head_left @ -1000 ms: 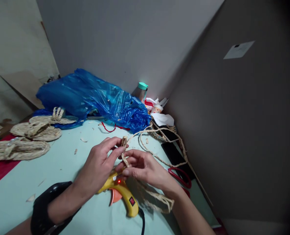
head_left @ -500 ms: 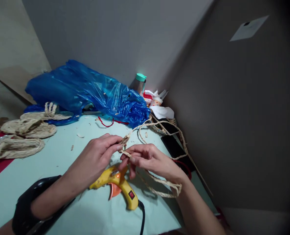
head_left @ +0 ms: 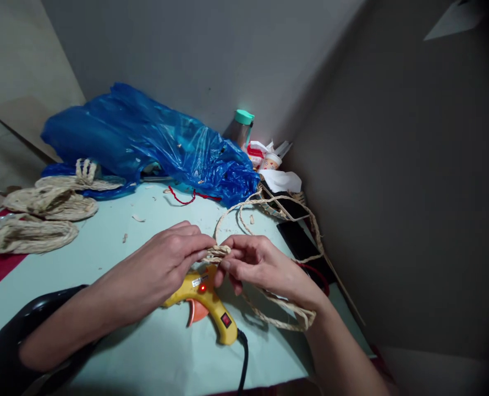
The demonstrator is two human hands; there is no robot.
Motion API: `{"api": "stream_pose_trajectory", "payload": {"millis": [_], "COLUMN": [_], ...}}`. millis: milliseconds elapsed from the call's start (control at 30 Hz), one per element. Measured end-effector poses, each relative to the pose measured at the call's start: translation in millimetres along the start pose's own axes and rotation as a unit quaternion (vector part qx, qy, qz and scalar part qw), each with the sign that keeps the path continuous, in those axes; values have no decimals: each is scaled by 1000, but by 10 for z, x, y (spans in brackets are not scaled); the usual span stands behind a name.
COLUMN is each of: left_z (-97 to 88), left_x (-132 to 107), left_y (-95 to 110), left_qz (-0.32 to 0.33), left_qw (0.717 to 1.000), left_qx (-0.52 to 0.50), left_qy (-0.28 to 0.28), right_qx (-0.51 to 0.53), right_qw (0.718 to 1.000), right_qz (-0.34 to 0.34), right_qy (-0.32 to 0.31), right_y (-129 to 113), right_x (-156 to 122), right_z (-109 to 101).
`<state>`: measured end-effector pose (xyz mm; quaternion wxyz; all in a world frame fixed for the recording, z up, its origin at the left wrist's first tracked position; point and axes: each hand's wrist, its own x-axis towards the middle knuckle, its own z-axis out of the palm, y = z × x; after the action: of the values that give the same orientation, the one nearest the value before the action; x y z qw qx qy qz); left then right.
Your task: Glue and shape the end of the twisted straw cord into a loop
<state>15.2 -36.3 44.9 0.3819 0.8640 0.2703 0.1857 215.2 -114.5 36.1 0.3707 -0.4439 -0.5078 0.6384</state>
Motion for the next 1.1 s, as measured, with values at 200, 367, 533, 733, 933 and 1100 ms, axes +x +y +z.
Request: {"api": "stream_pose_trajectory", "payload": {"millis": [200,367,533,733,933,1100], "left_z": [-69,-65,-90,-19,147,214], "left_x": [-21,-34,-10,61,110,99], "left_y": [9,-73,-68,18,-97,-108], "left_qz": [-4,24,2,-79,-82,-98], "left_qw": [996,995,1000,961,918,900], "left_qx": [68,73,-12,-202,-324,-382], "left_qy": [-63,-56,20,169,213,189], "right_qx": [12,-11,-35,7,41,55], "right_qw": [1000,1000,999,999,997,993], "right_qz": [14,29,-5,-36,-52,-69], "right_qy": [-6,2,-1,4,30,75], "right_y": [41,-13,-47,-8,27,16], "right_x": [1,-7,5,44,71,70], "right_z": [-7,8,0,81,153,178]}}
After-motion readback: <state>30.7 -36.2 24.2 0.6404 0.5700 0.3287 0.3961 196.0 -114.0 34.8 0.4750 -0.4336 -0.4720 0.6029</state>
